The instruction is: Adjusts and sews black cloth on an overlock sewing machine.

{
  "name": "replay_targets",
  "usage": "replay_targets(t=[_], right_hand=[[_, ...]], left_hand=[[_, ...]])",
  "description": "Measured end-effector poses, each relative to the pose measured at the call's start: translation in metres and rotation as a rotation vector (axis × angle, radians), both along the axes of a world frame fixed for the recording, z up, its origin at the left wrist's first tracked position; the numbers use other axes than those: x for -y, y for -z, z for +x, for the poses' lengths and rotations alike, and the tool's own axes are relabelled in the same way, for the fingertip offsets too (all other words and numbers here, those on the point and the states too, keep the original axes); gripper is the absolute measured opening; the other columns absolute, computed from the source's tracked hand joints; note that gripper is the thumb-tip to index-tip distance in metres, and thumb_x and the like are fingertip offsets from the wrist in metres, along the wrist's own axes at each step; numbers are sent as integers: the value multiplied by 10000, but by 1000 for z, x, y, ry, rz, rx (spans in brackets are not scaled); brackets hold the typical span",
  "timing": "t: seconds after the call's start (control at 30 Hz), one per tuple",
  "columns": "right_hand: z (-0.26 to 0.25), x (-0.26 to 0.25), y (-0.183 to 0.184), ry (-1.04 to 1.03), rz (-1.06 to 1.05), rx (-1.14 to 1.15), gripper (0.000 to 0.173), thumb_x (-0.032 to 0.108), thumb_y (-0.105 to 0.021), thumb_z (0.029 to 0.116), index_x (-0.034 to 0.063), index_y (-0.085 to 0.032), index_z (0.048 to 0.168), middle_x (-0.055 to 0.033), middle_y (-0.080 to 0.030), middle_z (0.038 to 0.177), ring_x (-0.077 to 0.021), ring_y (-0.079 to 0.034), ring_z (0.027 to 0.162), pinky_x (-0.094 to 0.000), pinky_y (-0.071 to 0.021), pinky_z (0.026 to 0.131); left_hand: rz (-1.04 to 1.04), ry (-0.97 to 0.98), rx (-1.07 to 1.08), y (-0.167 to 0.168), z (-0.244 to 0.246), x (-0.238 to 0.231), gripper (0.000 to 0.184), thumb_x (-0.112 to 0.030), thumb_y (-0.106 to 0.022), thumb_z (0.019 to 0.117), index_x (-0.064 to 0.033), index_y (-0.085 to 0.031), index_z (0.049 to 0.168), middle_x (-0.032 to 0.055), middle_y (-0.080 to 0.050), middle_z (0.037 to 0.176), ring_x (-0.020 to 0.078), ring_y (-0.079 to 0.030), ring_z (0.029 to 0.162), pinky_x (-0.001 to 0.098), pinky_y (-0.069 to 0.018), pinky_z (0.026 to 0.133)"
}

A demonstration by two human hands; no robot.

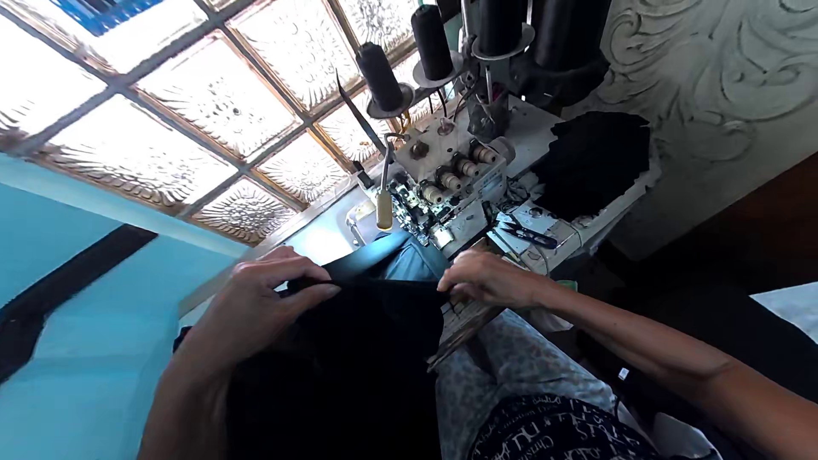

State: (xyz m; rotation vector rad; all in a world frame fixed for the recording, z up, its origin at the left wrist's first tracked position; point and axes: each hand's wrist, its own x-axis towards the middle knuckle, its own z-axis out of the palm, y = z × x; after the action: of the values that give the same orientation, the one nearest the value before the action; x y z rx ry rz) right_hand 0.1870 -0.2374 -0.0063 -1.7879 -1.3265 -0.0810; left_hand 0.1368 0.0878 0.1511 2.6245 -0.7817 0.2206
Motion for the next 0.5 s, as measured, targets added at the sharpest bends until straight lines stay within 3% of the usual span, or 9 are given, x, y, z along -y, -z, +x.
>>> replay_targets(t=[0.1,0.23,0.4,0.5], right_hand=[[-12,10,-4,-28,-56,-35,231,-33,-548,952,-23,-707,1119,-173,-740,965,-315,-713,922,-506,-481,996],[-15,8,-3,12,-32,-55,201,-59,-596,909,-38,-712,1071,-180,-733,897,-312,-714,873,-507,-458,1033],[7,-10,5,106,61,-46,195,-14,-621,922,-10,-743,1075,-138,-760,979,-263,-722,971,-505,-418,1096],[21,-23,11,205,97,59,179,15,-672,882,52,-777,1022,-79,-755,936,-252,-686,992,-499,-437,1042]], left_hand=[[49,18,17,3,4,14,233,-367,-687,863,-146,-750,827,-120,-666,820,-12,-598,858,199,-495,793],[51,6,32,11,11,17,250,-356,-641,902,-139,-762,867,-104,-679,844,39,-600,890,281,-483,835],[63,-108,49,10,14,13,205,-289,-650,882,-117,-760,877,-53,-660,842,74,-601,839,319,-492,772],[58,-127,77,9,14,7,226,-289,-645,895,-101,-771,892,-31,-677,847,94,-617,848,346,-502,808]])
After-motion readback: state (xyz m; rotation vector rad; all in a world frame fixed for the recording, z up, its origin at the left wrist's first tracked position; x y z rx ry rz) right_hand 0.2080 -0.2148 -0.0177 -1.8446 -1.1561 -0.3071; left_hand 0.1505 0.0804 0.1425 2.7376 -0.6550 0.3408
